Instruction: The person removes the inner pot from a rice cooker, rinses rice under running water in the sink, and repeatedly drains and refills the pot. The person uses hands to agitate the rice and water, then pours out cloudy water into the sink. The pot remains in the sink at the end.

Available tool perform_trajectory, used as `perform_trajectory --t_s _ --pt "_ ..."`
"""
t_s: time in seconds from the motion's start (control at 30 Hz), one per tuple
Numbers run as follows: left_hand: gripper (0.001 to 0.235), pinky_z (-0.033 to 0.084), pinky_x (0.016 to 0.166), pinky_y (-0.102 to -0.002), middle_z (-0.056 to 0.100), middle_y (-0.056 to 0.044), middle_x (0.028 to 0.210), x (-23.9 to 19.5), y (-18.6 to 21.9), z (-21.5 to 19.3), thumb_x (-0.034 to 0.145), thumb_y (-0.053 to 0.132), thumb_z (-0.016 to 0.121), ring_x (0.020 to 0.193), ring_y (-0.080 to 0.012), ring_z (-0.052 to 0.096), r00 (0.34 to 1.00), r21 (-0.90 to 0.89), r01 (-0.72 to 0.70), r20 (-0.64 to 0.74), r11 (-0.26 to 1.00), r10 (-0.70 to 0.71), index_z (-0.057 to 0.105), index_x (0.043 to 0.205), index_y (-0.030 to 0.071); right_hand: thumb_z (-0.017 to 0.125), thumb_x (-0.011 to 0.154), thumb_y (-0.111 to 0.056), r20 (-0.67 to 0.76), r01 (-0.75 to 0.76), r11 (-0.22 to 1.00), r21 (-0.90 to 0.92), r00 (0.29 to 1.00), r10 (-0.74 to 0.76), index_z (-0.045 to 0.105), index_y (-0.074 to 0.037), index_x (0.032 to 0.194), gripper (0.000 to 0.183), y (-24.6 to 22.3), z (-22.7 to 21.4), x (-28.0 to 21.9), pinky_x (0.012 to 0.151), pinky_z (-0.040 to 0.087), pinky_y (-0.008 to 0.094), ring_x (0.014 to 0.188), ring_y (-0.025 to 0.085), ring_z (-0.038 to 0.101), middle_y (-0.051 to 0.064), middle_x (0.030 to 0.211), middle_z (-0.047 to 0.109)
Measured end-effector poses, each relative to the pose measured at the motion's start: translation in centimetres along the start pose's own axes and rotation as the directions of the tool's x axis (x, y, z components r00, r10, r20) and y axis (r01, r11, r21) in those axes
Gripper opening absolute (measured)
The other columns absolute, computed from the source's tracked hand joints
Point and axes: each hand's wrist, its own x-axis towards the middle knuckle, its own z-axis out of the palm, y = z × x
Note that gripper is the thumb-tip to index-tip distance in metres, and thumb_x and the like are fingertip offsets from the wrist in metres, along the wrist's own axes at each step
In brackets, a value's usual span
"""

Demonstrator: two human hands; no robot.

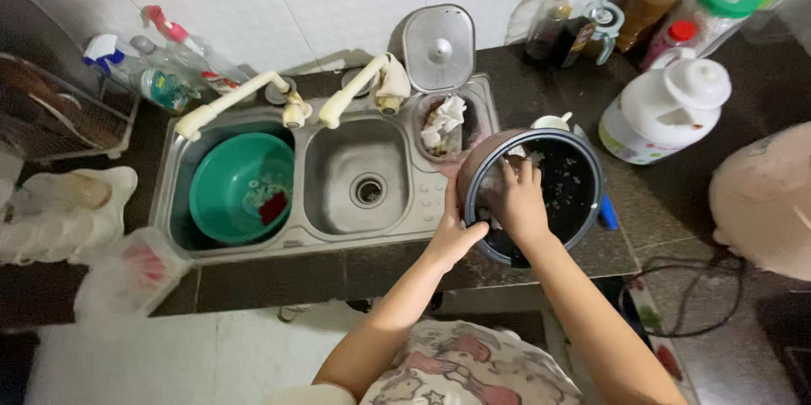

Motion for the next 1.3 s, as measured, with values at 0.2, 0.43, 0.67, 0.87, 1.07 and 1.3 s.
perform_trajectory --t_s 0.2,0.43,0.67,0.87,1.07,1.3 --pt "0.11 0.033 0.117 -0.036 0.031 -0.014 0.166 0.1 0.9 -5.9 0.079 -0.003 0.061 0.153 -0.0283 0.032 0.995 -0.003 -0.068 0.077 0.998 0.069 0.002 0.169 0.019 0.083 0.076 -0.032 0.067 0.024 0.987 -0.157 0.998 -0.014 0.06 0.004 0.124 0.064 -3.0 5.1 1.1 0.099 0.045 0.053 0.114 0.048 0.05 0.024 0.126 0.057" --pt "0.109 0.035 0.118 -0.037 0.035 -0.016 0.164 1.6 1.3 -9.7 0.08 -0.004 0.065 0.15 -0.0273 0.037 0.996 -0.023 -0.064 0.067 0.998 0.065 0.004 0.168 0.019 0.078 0.083 -0.02 0.148 0.122 0.984 -0.13 0.984 -0.103 0.064 0.0 0.128 0.051 -5.9 6.5 0.5 0.097 0.051 0.05 0.114 0.039 0.061 0.019 0.122 0.065" --pt "0.113 0.033 0.119 -0.037 0.036 -0.015 0.162 2.9 2.4 -11.3 0.078 -0.005 0.067 0.149 -0.0263 0.038 0.99 0.003 -0.114 0.086 0.994 0.113 0.002 0.167 0.019 0.081 0.081 -0.034 0.1 -0.038 0.994 0.105 0.995 0.027 0.067 -0.003 0.117 0.049 -5.3 2.9 2.8 0.096 0.052 0.048 0.114 0.04 0.062 0.02 0.125 0.064" --pt "0.111 0.031 0.121 -0.038 0.038 -0.018 0.163 3.3 3.8 -10.9 0.076 -0.006 0.066 0.151 -0.0285 0.038 0.983 0.137 -0.157 0.118 0.978 0.141 0.008 0.168 0.018 0.077 0.086 -0.045 -0.044 -0.17 0.981 -0.088 0.985 0.167 0.051 0.011 0.133 0.077 -3.2 6.1 5.1 0.095 0.051 0.05 0.115 0.048 0.058 0.03 0.129 0.057" --pt "0.111 0.035 0.121 -0.041 0.032 -0.016 0.164 4.0 4.1 -11.1 0.074 -0.006 0.065 0.152 -0.0292 0.034 0.984 0.106 -0.155 0.108 0.982 0.144 0.009 0.167 0.017 0.069 0.089 -0.056 0.045 -0.402 0.902 -0.156 0.91 0.413 0.051 0.009 0.127 0.077 -2.4 10.4 4.7 0.096 0.051 0.05 0.117 0.047 0.056 0.031 0.126 0.056" --pt "0.108 0.034 0.122 -0.042 0.03 -0.019 0.167 4.5 3.4 -12.2 0.076 -0.008 0.065 0.154 -0.0301 0.033 0.974 0.184 -0.219 0.093 0.958 0.205 0.012 0.168 0.015 0.075 0.083 -0.042 0.372 -0.1 0.941 -0.323 0.901 0.223 0.063 -0.002 0.118 0.055 -2.6 14.7 3.3 0.104 0.047 0.048 0.123 0.037 0.05 0.015 0.127 0.058"
